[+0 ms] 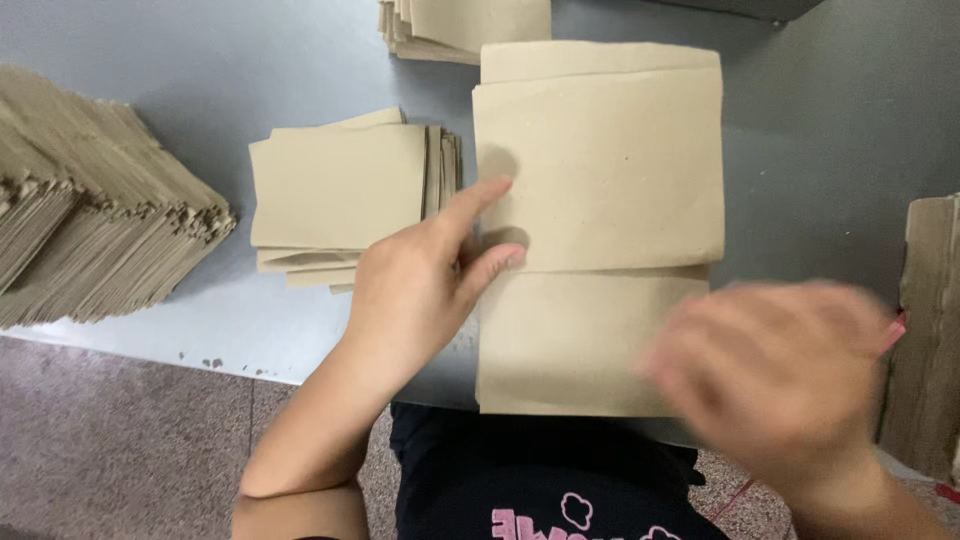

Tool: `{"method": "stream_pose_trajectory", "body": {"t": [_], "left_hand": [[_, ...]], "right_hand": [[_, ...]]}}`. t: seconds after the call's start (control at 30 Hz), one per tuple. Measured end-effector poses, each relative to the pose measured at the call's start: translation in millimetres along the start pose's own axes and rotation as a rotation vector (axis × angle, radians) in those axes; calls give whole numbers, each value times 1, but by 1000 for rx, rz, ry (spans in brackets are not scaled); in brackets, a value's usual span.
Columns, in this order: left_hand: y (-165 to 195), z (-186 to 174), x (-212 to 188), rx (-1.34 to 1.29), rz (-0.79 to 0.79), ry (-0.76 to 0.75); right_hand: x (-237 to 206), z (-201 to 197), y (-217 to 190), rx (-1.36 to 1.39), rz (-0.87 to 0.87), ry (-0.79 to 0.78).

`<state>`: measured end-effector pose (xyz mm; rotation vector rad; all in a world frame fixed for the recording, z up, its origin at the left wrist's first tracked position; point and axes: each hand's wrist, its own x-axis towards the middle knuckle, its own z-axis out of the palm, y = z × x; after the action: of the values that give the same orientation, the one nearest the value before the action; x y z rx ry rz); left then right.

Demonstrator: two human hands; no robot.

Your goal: The person folds kraft paper sheets into paper bags at a work table, creasing the bottom edge and side flaps by hand, then places each finished folded bag onto a growing stack of completed bags beside the work area.

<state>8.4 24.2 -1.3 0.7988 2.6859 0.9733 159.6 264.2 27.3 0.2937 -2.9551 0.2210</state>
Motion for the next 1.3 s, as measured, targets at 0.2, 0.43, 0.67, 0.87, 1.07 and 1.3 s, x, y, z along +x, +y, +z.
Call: {"method": "stream_pose_trajectory", "body": {"t": [0.2,0.43,0.67,0.87,1.07,1.3], "left_hand": [[8,0,1,139,509,190],[-27,2,-3,506,692,77],[-106,-42,-33,638,167,-39],[-78,-41,-44,460,168,-21],[-1,-15,-31,-110,681,-316],[-14,4,3,11,745,-90]], "right_hand": [[21,8,-20,379,-287,-97],[20,9,-14,400,-282,-83],[21,10,-16,470,-247,-87],[22,9,-14,473,-247,-102],[10,13,-16,226,-487,37],[6,12,7,561,-299,-30]]}}
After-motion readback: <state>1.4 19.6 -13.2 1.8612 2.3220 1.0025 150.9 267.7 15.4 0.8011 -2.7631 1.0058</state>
